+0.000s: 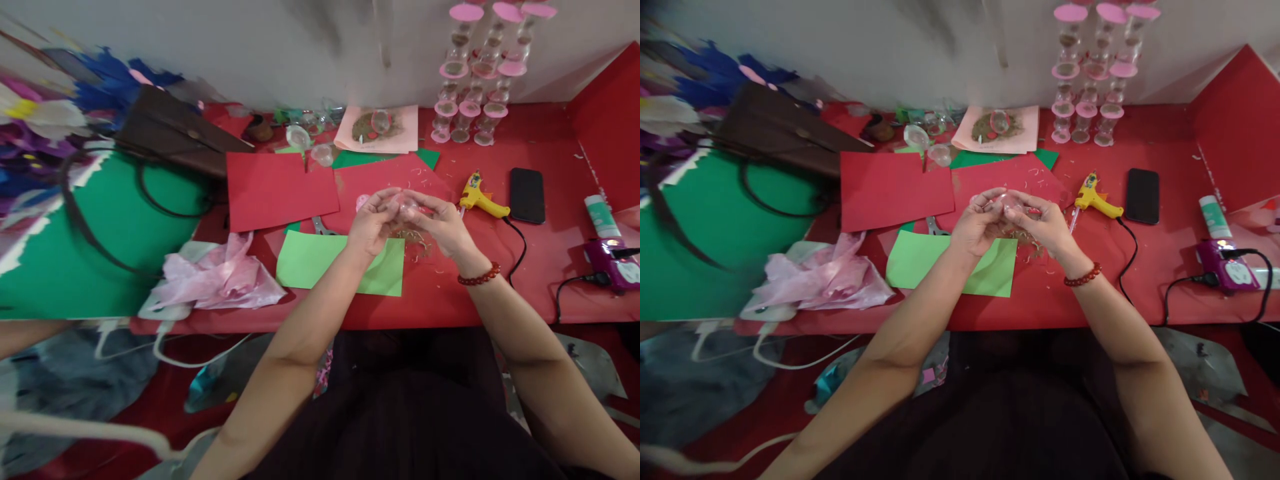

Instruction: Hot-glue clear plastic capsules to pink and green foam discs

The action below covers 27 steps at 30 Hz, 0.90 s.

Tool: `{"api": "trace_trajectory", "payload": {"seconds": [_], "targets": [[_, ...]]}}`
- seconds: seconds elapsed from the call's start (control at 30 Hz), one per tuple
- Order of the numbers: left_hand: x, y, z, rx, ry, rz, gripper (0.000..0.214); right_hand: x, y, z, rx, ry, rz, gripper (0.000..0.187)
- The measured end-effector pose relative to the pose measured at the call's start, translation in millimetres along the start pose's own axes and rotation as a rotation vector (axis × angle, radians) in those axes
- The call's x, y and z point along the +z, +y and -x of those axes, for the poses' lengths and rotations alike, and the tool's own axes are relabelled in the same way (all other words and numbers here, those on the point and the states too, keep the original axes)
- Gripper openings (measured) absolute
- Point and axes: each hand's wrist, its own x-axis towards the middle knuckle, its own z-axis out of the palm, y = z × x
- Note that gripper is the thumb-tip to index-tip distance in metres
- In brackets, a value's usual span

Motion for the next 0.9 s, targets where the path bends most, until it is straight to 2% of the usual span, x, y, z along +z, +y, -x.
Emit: {"api": "trace_trajectory", "payload": {"seconds": [0.1, 0.4, 0.57, 0.67, 0.73, 0.83, 0.9], "targets": [[1.7, -3, 1, 0.006, -0.004, -0.008, 0.024, 3, 5, -1, -0.012, 0.053, 0.043, 0.058], [-3.0, 3, -4, -0.048, 0.041, 0.029, 0.024, -9, -3, -4, -0.016, -0.104, -0.022, 0.05], [-5.4, 5, -7, -0.069, 0.069, 0.056, 0.024, -12, -2, -5, -0.017, -0.026, -0.062, 0.05], [-6.8, 3, -8, -0.085, 0.094, 0.085, 0.023, -9, 3, -5, -0.06, 0.047, -0.007, 0.053], [-7.3, 1, -9, -0.08, 0.098, 0.091, 0.02, -6, 8, -6, -0.093, 0.041, 0.027, 0.057], [-5.9, -2, -7, -0.05, 0.089, 0.027, 0.015, -3, 14, -7, -0.122, 0.024, 0.049, 0.06], [-3.2, -3, -3, 0.001, 0.085, -0.054, 0.01, -2, 15, -7, -0.146, 0.064, 0.065, 0.06]]}}
